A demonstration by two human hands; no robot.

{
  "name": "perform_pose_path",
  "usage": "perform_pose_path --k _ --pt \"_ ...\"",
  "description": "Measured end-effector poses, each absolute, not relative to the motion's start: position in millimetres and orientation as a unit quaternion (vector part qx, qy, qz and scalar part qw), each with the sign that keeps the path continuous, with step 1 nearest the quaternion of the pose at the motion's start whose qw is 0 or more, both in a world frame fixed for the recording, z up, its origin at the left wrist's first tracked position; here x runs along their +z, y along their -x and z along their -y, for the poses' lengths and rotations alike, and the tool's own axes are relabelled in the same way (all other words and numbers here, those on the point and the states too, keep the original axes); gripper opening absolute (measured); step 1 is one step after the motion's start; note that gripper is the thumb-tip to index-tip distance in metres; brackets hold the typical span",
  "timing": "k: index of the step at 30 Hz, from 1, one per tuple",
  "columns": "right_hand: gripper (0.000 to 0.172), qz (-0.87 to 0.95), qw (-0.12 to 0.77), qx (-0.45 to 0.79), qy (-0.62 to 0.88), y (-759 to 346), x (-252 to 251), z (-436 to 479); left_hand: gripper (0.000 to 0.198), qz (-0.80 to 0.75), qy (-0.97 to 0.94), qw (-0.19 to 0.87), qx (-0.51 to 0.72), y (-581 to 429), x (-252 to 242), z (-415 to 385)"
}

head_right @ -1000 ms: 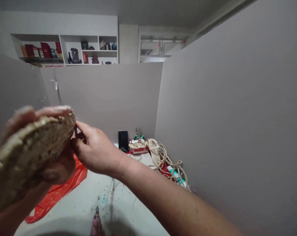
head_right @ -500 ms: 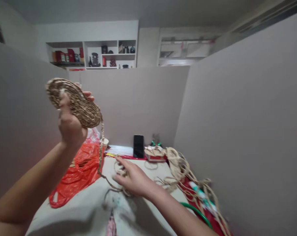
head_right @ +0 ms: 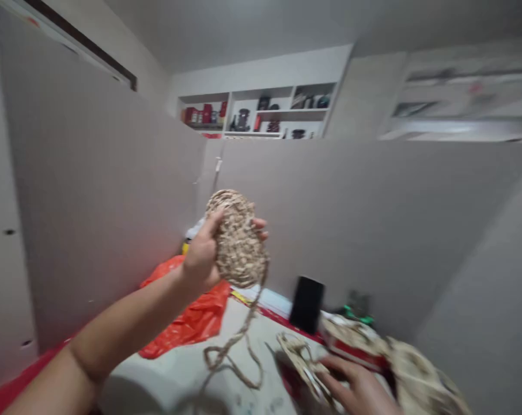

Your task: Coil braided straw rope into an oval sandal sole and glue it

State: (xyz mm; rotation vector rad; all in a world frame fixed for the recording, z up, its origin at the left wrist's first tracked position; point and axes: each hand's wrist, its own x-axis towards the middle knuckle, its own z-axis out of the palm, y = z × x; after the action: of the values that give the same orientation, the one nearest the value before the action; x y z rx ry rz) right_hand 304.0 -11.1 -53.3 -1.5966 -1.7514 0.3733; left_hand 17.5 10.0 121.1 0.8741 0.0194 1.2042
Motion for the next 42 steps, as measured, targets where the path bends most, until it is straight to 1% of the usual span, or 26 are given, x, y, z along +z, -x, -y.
perform_pose_path --k 4,7,10,14,15,18,21,26,29,33,35,38,42 --pt "0.018 0.624 0.386 0.108 0.67 -325.5 -43.4 18.3 0.039 -0.023 -0.395 0.785 0.476 -13.6 95.1 -15.3" --pt "0.028 0.599 0.428 0.074 0.672 -316.8 -38.4 25.7 0.04 -0.021 -0.395 0.804 0.445 -12.6 79.7 -11.1" --pt "0.028 0.613 0.476 0.097 0.622 -277.2 -16.5 38.6 0.039 -0.006 -0.398 0.827 0.397 -15.6 68.6 -2.8" --pt "0.034 0.631 0.542 0.154 0.533 -210.4 22.9 62.7 0.038 0.029 -0.398 0.847 0.35 -25.0 56.4 8.4" --pt "0.033 0.616 0.582 0.177 0.501 -197.2 31.3 68.5 0.036 0.034 -0.403 0.846 0.349 -27.0 53.4 10.7" --pt "0.023 0.57 0.668 0.167 0.449 -171.9 50.2 80.7 0.031 0.02 -0.424 0.838 0.342 -29.9 45.1 15.2" --pt "0.021 0.542 0.707 0.193 0.412 -164.3 61.0 84.3 0.032 0.009 -0.444 0.836 0.323 -30.0 38.2 17.1" --pt "0.024 0.533 0.696 0.288 0.385 -171.0 61.0 81.1 0.032 0.003 -0.451 0.833 0.319 -31.3 32.3 19.9" --pt "0.024 0.53 0.695 0.293 0.389 -177.6 52.9 80.4 0.028 -0.025 -0.45 0.832 0.323 -33.5 32.0 20.9" --pt "0.025 0.552 0.662 0.327 0.387 -182.6 44.8 80.6 0.025 -0.052 -0.464 0.819 0.334 -37.0 33.4 21.3" --pt "0.023 0.559 0.655 0.323 0.392 -184.3 43.4 79.7 0.022 -0.063 -0.471 0.809 0.346 -37.9 34.5 22.2" --pt "0.02 0.576 0.65 0.285 0.406 -188.0 42.8 77.6 0.017 -0.083 -0.482 0.789 0.372 -37.6 36.4 24.1" --pt "0.017 0.597 0.621 0.273 0.428 -194.2 42.6 75.5 0.02 -0.122 -0.495 0.762 0.4 -36.2 37.9 23.6"
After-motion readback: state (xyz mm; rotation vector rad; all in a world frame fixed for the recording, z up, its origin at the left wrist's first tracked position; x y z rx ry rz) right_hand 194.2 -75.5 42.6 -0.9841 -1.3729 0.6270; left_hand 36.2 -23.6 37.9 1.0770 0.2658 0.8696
